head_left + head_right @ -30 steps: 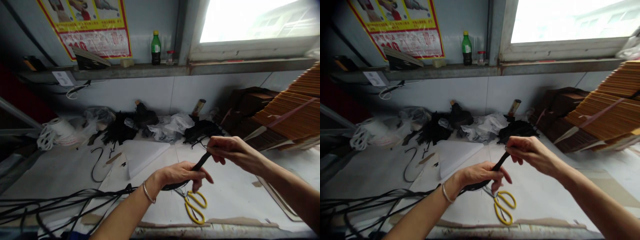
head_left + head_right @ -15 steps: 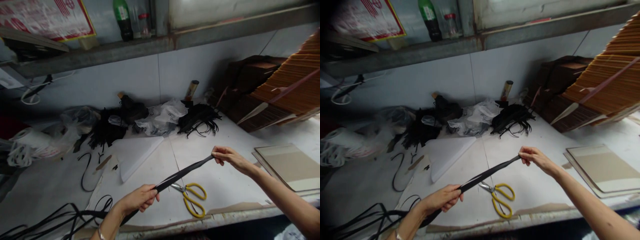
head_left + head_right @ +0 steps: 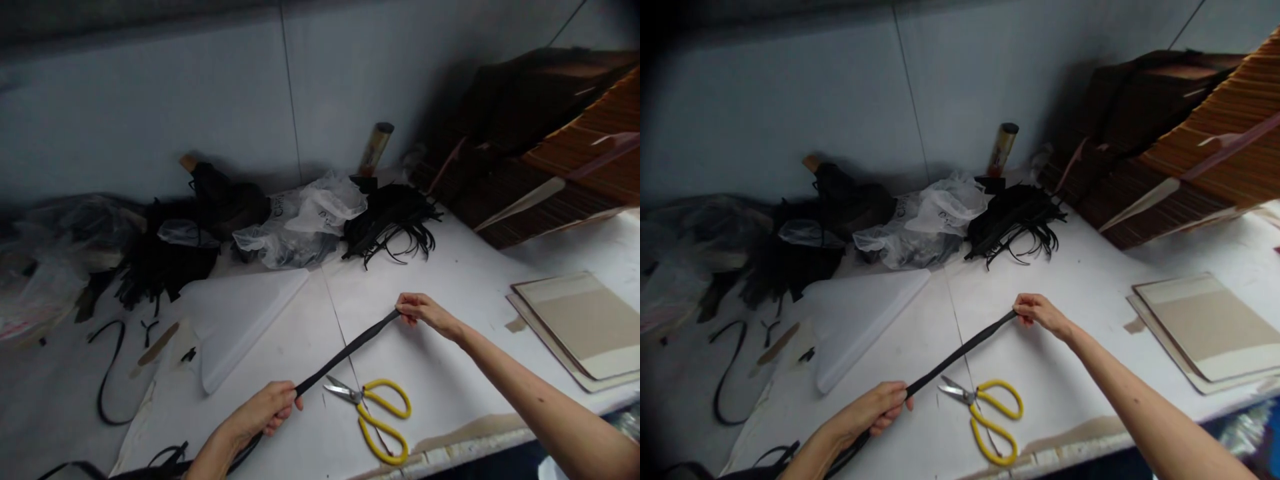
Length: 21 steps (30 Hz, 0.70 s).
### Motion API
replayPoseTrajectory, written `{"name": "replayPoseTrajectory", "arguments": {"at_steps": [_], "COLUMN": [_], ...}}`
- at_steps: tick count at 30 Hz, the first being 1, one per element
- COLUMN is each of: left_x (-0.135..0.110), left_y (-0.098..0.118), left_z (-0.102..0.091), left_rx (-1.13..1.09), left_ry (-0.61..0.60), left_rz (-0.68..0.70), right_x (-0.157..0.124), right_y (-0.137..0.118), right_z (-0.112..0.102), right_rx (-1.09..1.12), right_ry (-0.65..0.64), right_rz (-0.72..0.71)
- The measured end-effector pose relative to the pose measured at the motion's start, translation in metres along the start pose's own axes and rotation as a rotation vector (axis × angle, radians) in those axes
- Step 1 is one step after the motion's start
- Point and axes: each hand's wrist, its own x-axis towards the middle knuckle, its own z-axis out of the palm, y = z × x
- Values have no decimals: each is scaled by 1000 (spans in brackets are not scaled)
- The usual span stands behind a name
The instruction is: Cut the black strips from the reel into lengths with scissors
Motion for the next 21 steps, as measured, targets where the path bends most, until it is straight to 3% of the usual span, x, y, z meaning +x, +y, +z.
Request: {"name": "replayPoseTrajectory", "arguments": {"at_steps": [7,11,16,21], "left_x": [8,5,17,12], "left_y": [-17,-16,4,19], "left_z": [-5,-9,-13,-2], "left_rx": [169,282,372,333], "left_ry": [171,142,93,17], "left_rz": [-15,16,63,14], "right_x": [4,-14,-50,-70], "right_y": [14,28,45,64], "right_z": [-4,-18,-51,-52], "right_rx": [-22,-25,-41,-31], "right_ry": [13,118,257,259], "right_rz": [29,39,78,104]}}
